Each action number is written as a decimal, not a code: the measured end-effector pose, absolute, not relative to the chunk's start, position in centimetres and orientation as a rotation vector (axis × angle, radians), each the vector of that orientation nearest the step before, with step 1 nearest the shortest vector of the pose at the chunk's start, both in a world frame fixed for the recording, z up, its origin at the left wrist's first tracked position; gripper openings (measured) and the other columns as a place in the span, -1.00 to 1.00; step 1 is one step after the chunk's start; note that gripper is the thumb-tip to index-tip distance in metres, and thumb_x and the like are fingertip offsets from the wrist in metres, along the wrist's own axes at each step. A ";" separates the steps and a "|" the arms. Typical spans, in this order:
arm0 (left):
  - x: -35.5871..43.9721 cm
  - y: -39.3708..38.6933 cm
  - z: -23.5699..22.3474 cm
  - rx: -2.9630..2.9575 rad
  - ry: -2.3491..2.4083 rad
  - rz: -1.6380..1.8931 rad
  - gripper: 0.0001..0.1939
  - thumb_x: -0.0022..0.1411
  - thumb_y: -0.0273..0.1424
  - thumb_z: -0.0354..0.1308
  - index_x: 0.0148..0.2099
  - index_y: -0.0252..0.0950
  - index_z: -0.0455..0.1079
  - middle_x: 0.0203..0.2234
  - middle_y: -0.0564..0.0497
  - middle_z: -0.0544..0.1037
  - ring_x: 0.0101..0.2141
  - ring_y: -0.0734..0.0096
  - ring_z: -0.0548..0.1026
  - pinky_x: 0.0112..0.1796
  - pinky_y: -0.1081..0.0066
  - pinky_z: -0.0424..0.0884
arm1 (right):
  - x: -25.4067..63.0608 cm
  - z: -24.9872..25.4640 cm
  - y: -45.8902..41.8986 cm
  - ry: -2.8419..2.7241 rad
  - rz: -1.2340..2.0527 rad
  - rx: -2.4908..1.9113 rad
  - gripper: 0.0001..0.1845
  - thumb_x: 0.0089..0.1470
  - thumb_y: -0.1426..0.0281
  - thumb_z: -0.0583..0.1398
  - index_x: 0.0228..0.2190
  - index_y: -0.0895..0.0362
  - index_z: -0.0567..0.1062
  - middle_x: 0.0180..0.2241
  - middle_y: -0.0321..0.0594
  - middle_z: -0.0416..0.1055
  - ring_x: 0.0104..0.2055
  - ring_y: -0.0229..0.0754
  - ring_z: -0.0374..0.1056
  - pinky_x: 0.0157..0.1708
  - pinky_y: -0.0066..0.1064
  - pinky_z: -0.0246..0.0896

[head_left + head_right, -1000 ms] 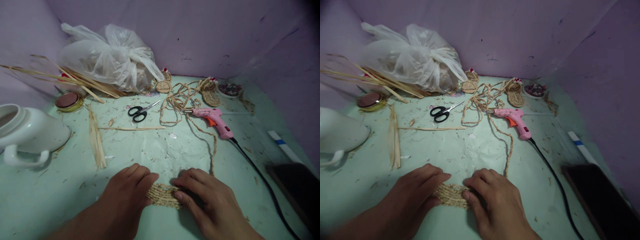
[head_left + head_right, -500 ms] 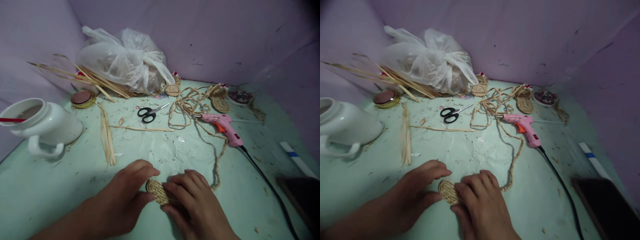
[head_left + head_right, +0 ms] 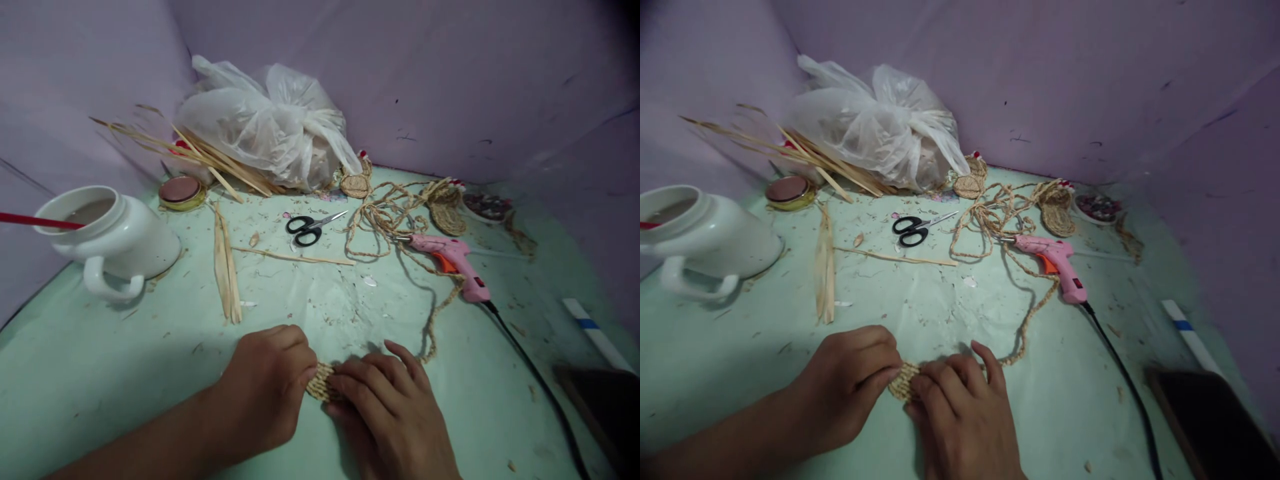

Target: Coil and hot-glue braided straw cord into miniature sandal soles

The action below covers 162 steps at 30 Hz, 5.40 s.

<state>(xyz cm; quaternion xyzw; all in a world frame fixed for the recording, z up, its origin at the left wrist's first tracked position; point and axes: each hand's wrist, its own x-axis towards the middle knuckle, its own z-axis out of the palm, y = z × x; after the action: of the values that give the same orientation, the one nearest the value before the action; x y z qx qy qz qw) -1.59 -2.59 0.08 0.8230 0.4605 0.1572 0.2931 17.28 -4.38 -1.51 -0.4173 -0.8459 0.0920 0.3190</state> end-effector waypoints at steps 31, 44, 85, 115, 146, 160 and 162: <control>0.9 -3.4 1.1 2.374 1.226 0.415 -0.91 0.09 -0.44 0.11 -0.30 -0.32 0.39 -0.32 -0.08 0.36 -0.27 0.22 0.29 -0.25 0.18 0.25 | 21.8 -1.1 -4.5 -2.249 0.442 -1.172 -0.77 0.02 0.47 0.25 -0.21 0.12 0.48 -0.30 -0.16 0.43 -0.26 -0.08 0.28 -0.24 -0.17 0.19; 2.7 -2.3 2.0 2.444 1.141 0.052 -0.90 0.03 -0.53 0.08 -0.33 -0.32 0.36 -0.36 -0.06 0.38 -0.28 0.22 0.26 -0.22 0.15 0.19 | 21.8 -1.3 -4.2 -2.089 0.550 -1.229 -0.76 -0.07 0.43 0.35 -0.29 0.06 0.51 -0.37 -0.30 0.46 -0.29 -0.14 0.30 -0.03 -0.07 0.00; 2.4 -2.6 1.5 2.511 1.100 0.380 -0.93 0.07 -0.49 0.08 -0.36 -0.32 0.38 -0.45 -0.03 0.43 -0.31 0.24 0.32 -0.14 0.09 0.16 | 21.5 0.7 -4.6 -2.179 0.520 -1.386 -0.79 -0.15 0.37 0.31 -0.37 0.09 0.49 -0.39 -0.24 0.45 -0.29 -0.07 0.26 -0.01 -0.01 0.01; 2.7 -2.4 1.3 2.550 1.013 0.406 -0.96 -0.01 -0.51 0.05 -0.46 -0.32 0.32 -0.49 -0.02 0.43 -0.36 0.30 0.32 -0.08 0.09 0.17 | 18.7 -0.4 -5.2 -2.104 0.429 -1.040 -0.80 -0.05 0.64 0.11 -0.46 0.17 0.50 -0.45 -0.18 0.50 -0.36 -0.18 0.39 -0.02 -0.11 0.26; -0.5 -3.0 1.7 2.200 1.401 0.166 -0.76 0.04 -0.54 0.11 -0.21 -0.20 0.29 -0.21 0.02 0.40 -0.29 0.30 0.43 -0.29 0.30 0.32 | 27.6 1.5 -1.2 -1.484 0.166 -1.781 -0.78 0.01 0.27 0.21 -0.28 0.07 0.54 -0.29 -0.16 0.52 -0.38 -0.10 0.41 -0.58 -0.38 0.19; -1.1 -2.1 0.4 1.353 1.297 0.406 -0.91 -0.05 -0.39 0.04 -0.42 -0.24 0.19 -0.64 0.21 0.19 -0.57 0.52 0.17 -0.56 0.52 0.06 | 31.7 5.6 9.5 -1.554 0.543 -2.313 -0.74 0.17 0.29 0.16 -0.17 0.19 0.44 -0.18 -0.21 0.43 -0.23 -0.16 0.40 -0.26 -0.25 0.36; -1.3 -1.6 0.0 1.251 1.266 0.462 -0.85 -0.10 -0.36 0.09 -0.44 -0.25 0.18 -0.64 0.21 0.20 -0.57 0.54 0.17 -0.56 0.53 0.05 | 31.3 5.4 10.3 -1.610 0.674 -2.335 -0.70 0.17 0.26 0.15 -0.12 0.19 0.43 -0.12 -0.20 0.41 -0.17 -0.10 0.39 -0.21 -0.20 0.35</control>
<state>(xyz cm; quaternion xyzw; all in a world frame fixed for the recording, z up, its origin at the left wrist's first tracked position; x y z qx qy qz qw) -1.33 -1.63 0.02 0.5410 0.5475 0.1997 0.6063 31.33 10.28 5.41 -0.7959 -0.5488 0.2296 0.1128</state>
